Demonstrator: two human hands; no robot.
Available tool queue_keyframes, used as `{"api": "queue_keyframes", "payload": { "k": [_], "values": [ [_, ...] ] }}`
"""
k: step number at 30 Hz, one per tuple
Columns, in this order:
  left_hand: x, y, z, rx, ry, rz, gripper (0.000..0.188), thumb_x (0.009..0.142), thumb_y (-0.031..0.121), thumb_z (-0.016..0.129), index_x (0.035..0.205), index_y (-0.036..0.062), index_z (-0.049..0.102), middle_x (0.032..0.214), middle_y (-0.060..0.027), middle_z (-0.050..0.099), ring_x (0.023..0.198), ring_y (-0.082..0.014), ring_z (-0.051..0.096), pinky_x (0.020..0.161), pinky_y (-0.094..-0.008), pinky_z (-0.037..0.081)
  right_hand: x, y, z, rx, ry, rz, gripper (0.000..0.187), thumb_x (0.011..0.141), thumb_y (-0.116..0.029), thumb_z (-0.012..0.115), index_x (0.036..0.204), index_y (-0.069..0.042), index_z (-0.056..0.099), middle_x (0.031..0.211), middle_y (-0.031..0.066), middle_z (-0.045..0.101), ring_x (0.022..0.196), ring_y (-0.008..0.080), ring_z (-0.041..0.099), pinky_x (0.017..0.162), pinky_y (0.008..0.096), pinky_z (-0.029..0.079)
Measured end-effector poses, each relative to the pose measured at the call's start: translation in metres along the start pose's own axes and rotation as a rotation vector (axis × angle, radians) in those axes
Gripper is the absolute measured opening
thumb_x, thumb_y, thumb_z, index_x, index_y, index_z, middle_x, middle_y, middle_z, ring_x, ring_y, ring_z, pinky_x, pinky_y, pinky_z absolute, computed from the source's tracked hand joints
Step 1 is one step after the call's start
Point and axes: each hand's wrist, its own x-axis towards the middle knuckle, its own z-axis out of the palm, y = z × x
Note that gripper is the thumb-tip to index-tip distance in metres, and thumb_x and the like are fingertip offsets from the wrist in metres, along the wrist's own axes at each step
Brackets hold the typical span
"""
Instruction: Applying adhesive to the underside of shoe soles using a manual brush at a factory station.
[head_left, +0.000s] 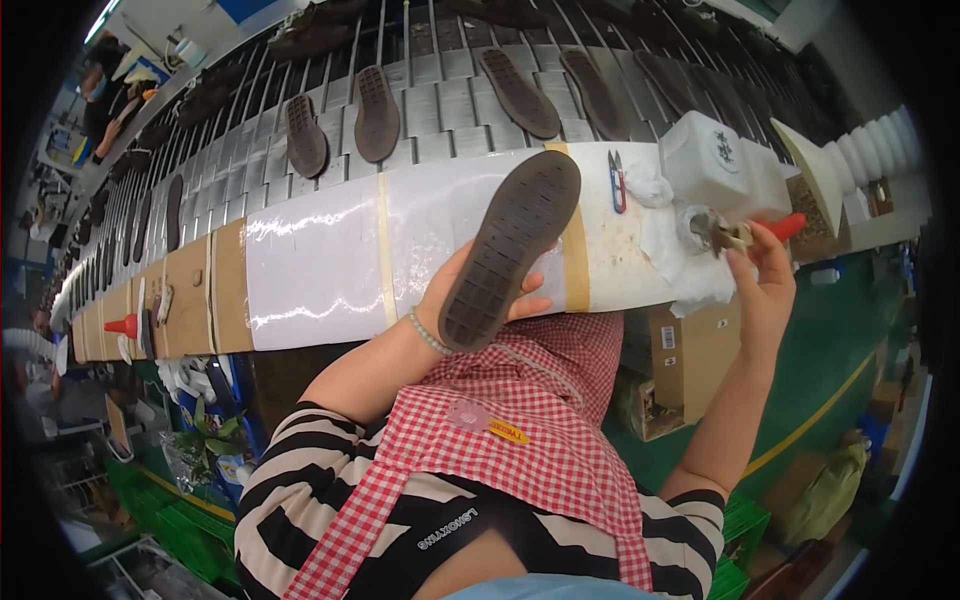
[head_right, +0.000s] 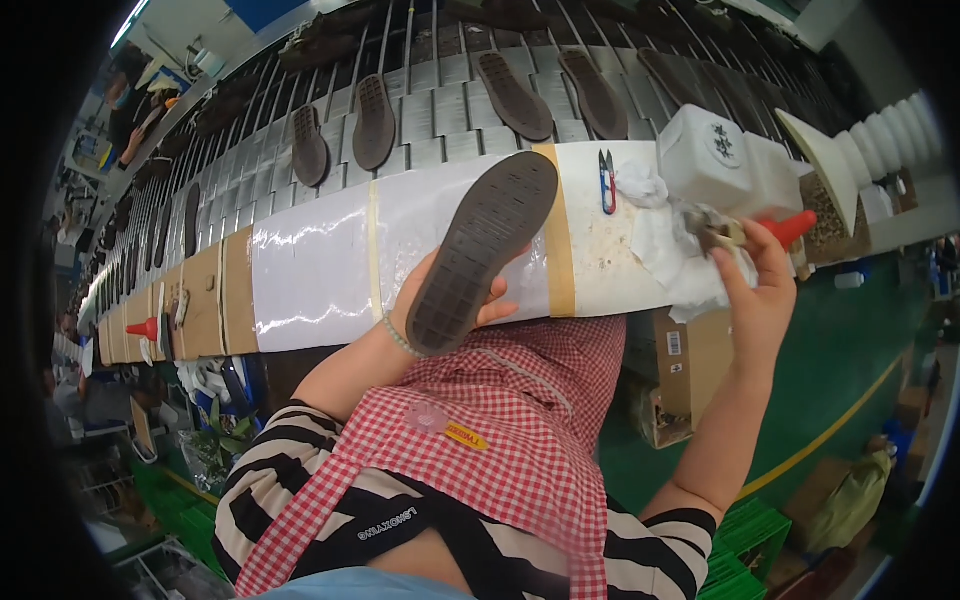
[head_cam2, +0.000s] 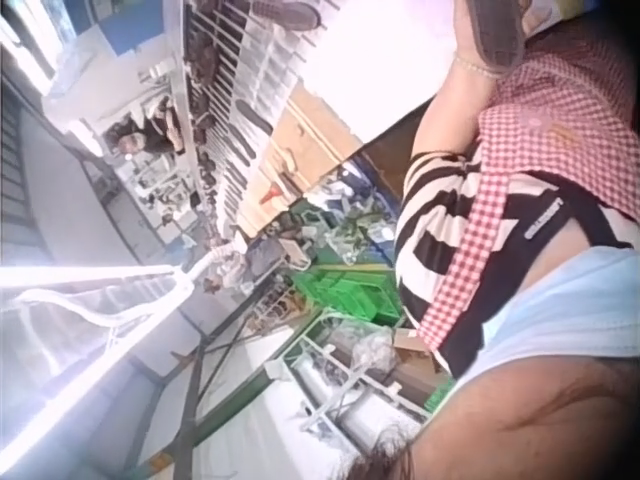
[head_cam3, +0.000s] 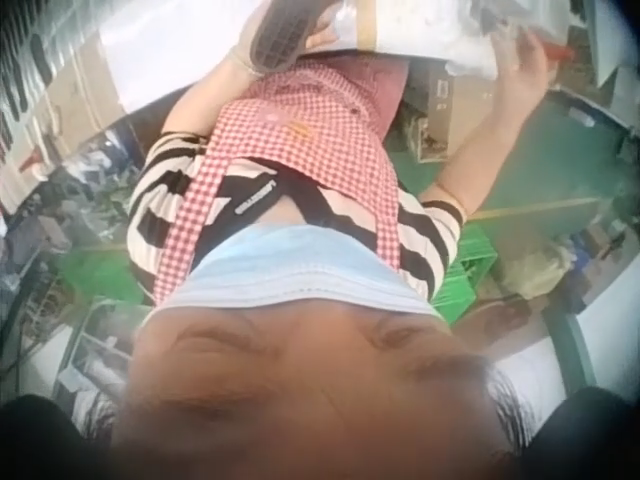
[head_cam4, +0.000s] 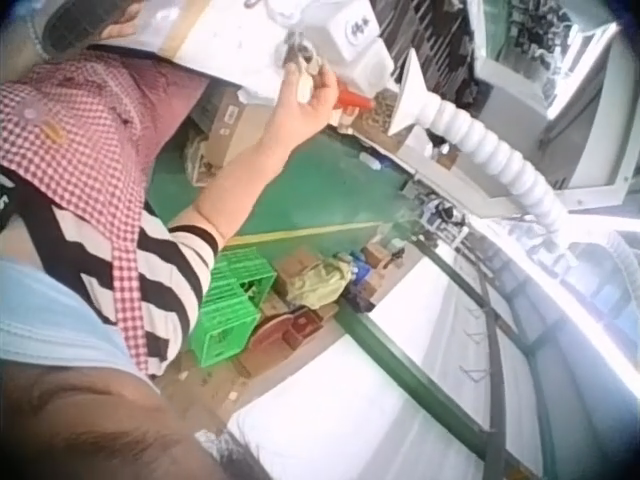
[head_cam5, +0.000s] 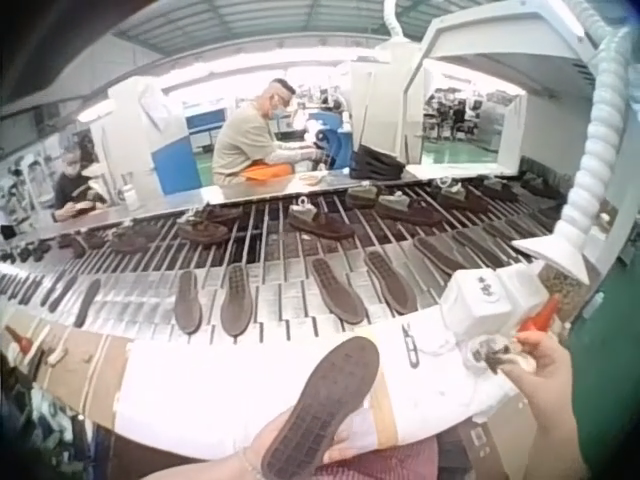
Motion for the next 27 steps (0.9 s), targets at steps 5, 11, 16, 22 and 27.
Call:
{"api": "queue_keyframes", "payload": {
  "k": [5,11,16,22,27],
  "values": [
    [-0.008,-0.011,0.0,0.065,-0.032,-0.049,0.045,0.11,0.027,0.036,0.147,0.0027,0.044,0.135,-0.0232,0.058,0.11,-0.0391,0.066,0.102,-0.0636,0.05,-0.027,-0.064,0.078,-0.254,-0.129,-0.397,0.043,0.075,0.003,0.075,0.117,-0.004,0.068,0.113,0.0078,0.069,0.12,0.0261,0.06,0.102,0.0385,0.045],
    [-0.022,-0.014,0.015,0.268,0.015,-0.097,0.054,0.11,0.038,0.031,0.144,-0.0008,0.045,0.122,-0.0249,0.06,0.108,-0.0393,0.062,0.1,-0.0637,0.051,-0.03,-0.074,0.112,-0.389,-0.244,-0.708,0.046,0.068,0.002,0.074,0.113,-0.008,0.07,0.109,0.006,0.07,0.118,0.0319,0.06,0.102,0.047,0.045],
    [-0.025,-0.016,0.017,0.223,-0.028,-0.102,0.051,0.11,0.036,0.034,0.146,0.0005,0.043,0.124,-0.0259,0.059,0.111,-0.0404,0.062,0.1,-0.0633,0.051,-0.033,-0.074,0.12,-0.437,-0.262,-0.774,0.046,0.067,0.0,0.075,0.112,-0.009,0.071,0.107,0.0039,0.07,0.116,0.0303,0.061,0.104,0.0512,0.042],
    [-0.022,-0.017,0.038,0.152,0.057,-0.075,0.049,0.109,0.032,0.039,0.147,0.0012,0.043,0.128,-0.023,0.059,0.116,-0.0384,0.062,0.098,-0.0553,0.055,-0.052,-0.077,0.128,-0.368,-0.413,-0.738,0.046,0.066,-0.006,0.079,0.111,-0.011,0.071,0.106,0.003,0.07,0.116,0.0287,0.06,0.107,0.0524,0.041],
    [-0.015,-0.019,0.037,0.141,0.172,0.017,0.041,0.109,0.027,0.04,0.139,0.0013,0.052,0.12,-0.0155,0.066,0.107,-0.0243,0.067,0.087,-0.038,0.061,-0.065,-0.077,0.135,-0.325,-0.447,-0.749,0.045,0.065,-0.007,0.08,0.108,-0.011,0.072,0.103,0.0025,0.069,0.115,0.0272,0.061,0.107,0.0529,0.042]
  ]
}}
